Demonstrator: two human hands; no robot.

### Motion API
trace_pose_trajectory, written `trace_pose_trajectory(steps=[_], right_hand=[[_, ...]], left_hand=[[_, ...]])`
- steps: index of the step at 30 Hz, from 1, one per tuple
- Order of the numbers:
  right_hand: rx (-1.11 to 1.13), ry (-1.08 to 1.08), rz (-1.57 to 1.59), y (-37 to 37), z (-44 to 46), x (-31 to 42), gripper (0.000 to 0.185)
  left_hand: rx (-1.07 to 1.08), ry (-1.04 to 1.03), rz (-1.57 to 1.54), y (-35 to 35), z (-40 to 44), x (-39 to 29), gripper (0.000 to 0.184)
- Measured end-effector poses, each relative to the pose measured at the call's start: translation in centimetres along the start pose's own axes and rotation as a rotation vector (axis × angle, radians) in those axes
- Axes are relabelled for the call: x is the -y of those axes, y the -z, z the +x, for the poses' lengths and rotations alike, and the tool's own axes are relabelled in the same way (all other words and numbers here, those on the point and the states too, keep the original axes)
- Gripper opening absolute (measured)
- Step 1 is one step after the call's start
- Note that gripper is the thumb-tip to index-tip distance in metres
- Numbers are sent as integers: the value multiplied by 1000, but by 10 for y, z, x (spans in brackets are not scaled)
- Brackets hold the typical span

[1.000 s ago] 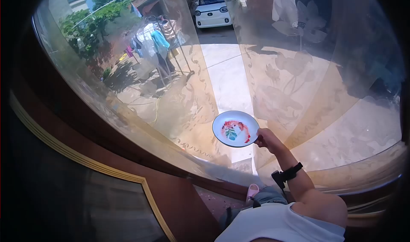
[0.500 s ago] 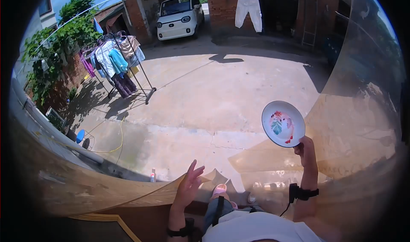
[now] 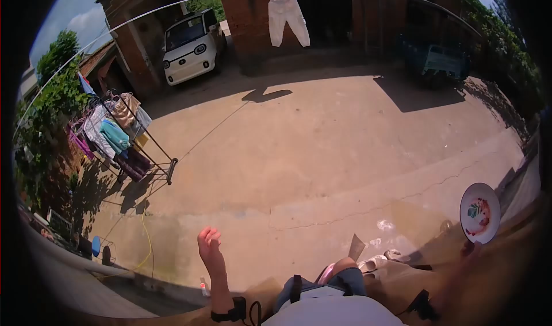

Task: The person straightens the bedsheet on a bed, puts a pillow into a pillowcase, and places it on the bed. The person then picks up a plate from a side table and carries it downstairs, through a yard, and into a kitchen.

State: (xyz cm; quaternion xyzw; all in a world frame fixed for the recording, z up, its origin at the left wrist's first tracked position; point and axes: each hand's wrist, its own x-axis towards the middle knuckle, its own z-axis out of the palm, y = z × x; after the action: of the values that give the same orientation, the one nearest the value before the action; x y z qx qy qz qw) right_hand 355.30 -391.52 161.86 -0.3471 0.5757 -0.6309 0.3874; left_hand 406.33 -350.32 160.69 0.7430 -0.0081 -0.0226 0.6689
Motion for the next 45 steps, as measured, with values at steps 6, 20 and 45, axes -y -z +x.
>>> trace_pose_trajectory(steps=[6, 20, 45], right_hand=[[-252, 4, -23, 74, 31, -34, 28], [-298, -177, 69, -81, 83, -9, 18], [64, -537, -16, -247, 594, -114, 22]], left_hand=[[620, 85, -81, -184, -10, 7, 31], [1481, -190, 389, -473, -40, -30, 26], [2065, -764, 415, -1200, -240, -98, 27]])
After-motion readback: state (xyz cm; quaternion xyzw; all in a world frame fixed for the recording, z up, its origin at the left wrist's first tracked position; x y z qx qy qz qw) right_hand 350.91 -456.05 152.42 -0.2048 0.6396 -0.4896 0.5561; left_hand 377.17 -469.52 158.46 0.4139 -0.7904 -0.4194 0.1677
